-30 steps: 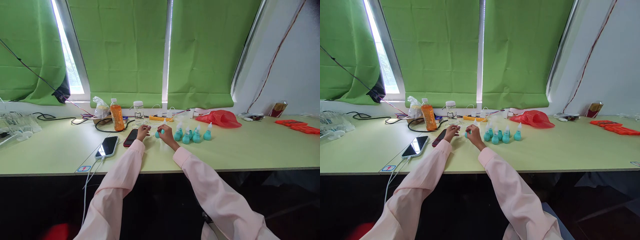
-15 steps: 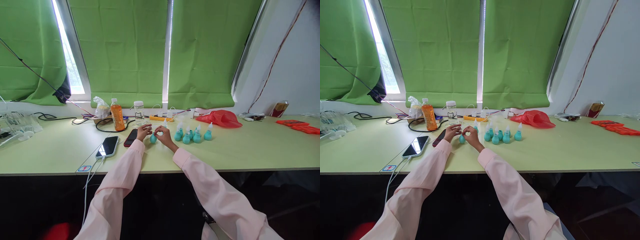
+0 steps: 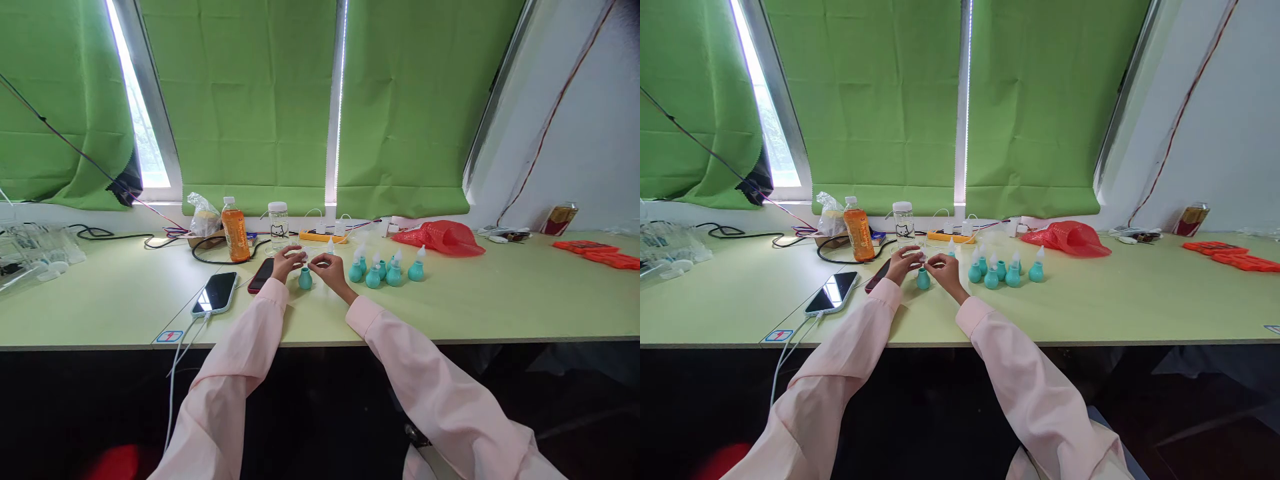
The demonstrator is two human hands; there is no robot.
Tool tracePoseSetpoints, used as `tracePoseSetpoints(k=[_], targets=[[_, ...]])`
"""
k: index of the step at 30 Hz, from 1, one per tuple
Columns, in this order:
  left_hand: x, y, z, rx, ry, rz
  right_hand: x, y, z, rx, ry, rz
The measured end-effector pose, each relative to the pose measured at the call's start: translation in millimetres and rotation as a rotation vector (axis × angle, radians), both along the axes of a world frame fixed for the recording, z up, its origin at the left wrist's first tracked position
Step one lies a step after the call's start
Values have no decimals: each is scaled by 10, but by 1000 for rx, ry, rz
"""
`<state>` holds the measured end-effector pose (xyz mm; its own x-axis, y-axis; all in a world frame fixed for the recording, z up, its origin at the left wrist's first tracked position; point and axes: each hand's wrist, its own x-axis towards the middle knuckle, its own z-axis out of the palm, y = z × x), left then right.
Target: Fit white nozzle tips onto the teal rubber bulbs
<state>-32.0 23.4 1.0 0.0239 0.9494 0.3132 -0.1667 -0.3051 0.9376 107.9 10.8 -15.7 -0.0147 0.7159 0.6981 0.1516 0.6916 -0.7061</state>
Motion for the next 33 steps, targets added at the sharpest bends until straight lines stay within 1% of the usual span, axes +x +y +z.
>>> tracePoseSetpoints(k=[3,6,12,15,18,22,25,29,33], targets=[[10,-62,38,34,12,-34,16,8,2,-23,27,-41],[25,-92,59,46,38,-63,20,-4,11,-39,35,-49],[43,-53,41,66,108,-27,2,-17,37,-62,74,-42],[46,-33,47,85,187,-7,9,3,48,-79,110,-39],[17,-25,70,118,312,24,33,39,50,-115,154,-40],[-90,-19,89,170,513,49,56,79,41,-179,196,-6],[-170,-3,81,185,624,39,54,86,38,-203,203,19],[-192,25,50,191,700,-6,53,92,37,-194,182,20],[-149,34,22,180,705,-40,76,112,28,-152,114,5]])
